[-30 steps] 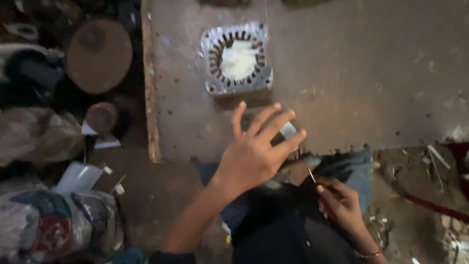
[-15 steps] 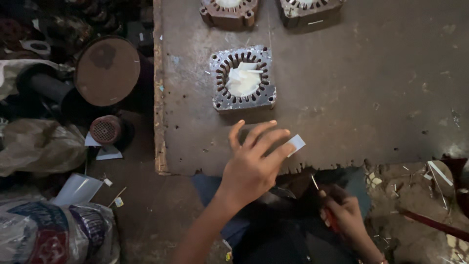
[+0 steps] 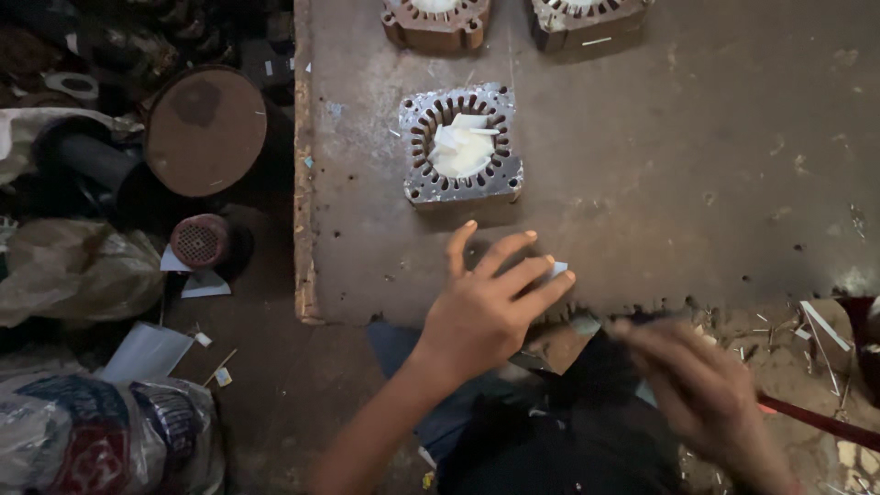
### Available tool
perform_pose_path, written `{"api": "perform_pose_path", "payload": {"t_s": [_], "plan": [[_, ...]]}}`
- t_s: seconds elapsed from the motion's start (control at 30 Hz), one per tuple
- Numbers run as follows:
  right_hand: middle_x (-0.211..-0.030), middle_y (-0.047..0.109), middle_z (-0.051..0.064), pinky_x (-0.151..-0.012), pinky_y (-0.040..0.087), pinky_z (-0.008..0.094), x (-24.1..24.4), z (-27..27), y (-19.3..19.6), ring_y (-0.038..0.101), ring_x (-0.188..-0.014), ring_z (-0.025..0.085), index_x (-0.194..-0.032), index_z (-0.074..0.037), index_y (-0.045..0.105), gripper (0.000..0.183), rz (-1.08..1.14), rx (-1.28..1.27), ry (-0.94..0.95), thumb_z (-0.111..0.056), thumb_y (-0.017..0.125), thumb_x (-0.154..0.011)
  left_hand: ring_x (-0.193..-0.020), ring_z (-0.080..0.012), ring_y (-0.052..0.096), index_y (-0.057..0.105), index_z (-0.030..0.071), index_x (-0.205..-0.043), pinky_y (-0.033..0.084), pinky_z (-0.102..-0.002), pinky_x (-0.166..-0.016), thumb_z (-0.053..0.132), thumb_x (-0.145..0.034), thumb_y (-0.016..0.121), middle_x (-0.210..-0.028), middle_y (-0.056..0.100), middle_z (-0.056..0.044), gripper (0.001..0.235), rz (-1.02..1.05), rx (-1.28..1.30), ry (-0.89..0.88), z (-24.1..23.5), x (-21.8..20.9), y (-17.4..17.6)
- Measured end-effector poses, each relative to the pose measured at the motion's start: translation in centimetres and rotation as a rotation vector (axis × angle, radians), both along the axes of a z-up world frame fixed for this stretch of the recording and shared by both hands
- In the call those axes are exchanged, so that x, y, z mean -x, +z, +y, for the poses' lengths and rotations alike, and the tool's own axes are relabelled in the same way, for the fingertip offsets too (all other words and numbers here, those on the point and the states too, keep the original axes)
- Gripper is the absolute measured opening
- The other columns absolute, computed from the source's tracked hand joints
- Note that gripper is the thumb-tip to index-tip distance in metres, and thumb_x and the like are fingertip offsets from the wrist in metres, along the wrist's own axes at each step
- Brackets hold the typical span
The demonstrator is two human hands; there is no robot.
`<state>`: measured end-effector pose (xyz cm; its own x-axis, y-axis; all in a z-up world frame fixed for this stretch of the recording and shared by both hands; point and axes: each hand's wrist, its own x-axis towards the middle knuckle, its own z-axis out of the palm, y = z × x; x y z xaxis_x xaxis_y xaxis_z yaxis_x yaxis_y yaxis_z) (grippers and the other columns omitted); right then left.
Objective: The person inserts small white insulating papers into the slots of multiple metal stator cores and uses a tool to secure them.
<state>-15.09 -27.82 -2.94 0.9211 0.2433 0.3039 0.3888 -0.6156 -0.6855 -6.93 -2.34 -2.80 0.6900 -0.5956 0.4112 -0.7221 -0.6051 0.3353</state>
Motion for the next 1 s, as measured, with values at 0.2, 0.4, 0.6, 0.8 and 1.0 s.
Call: {"api": "perform_pose_path", "payload": {"t_s": [0.2,0.4,0.6,0.8,1.0], "plan": [[-0.101,0.063,0.006,-0.051,0.054,0.036,-3.7,0.7,3.3,0.068,-0.067,0.022,-0.138,-0.015,0.063,0.080,0.005,0.585,0.038,0.001,0.069,-0.060,-0.140,-0.0245,0.055,0.072,0.013,-0.127,0.016,-0.067,-0.123,0.026,-0.096,0.066,-0.124,0.070,-0.007,0.034,-0.132,-0.054,-0.019,-0.1,0.8,0.6],[-0.097,0.064,0.005,-0.053,0.051,0.036,-3.9,1.8,2.8,0.066,-0.062,0.023,-0.132,-0.015,0.066,0.063,-0.066,0.434,-0.126,0.001,0.066,-0.072,-0.140,-0.0262,0.057,0.070,0.008,-0.123,0.017,-0.070,-0.125,0.031,-0.096,0.067,-0.125,0.071,-0.010,0.036,-0.034,0.045,-0.033,-0.5,1.2,0.2],[-0.092,0.066,0.004,-0.050,0.051,0.037,-4.0,1.2,2.0,0.063,-0.055,0.022,-0.128,-0.019,0.069,0.063,-0.035,0.468,-0.095,0.002,0.069,-0.069,-0.138,-0.0244,0.060,0.072,0.009,-0.119,0.018,-0.071,-0.124,0.017,-0.100,0.062,-0.123,0.072,-0.009,0.024,-0.087,0.024,-0.024,-0.5,0.8,-0.1],[-0.095,0.063,0.003,-0.053,0.054,0.040,-5.0,-0.3,2.3,0.066,-0.068,0.024,-0.144,-0.017,0.059,0.096,-0.004,0.594,0.243,-0.008,0.076,-0.050,-0.137,-0.0229,0.061,0.071,0.006,-0.117,0.020,-0.071,-0.125,0.016,-0.102,0.059,-0.123,0.073,-0.009,0.021,-0.031,0.087,-0.006,-0.3,1.0,0.2],[-0.105,0.063,0.004,-0.057,0.052,0.037,-5.3,0.2,2.7,0.064,-0.073,0.022,-0.146,-0.012,0.057,0.089,0.029,0.615,0.243,-0.018,0.073,-0.058,-0.136,-0.0212,0.064,0.072,0.008,-0.118,0.021,-0.069,-0.123,0.015,-0.099,0.058,-0.124,0.073,-0.008,0.024,-0.063,0.044,0.003,-0.2,1.2,-0.4]]}}
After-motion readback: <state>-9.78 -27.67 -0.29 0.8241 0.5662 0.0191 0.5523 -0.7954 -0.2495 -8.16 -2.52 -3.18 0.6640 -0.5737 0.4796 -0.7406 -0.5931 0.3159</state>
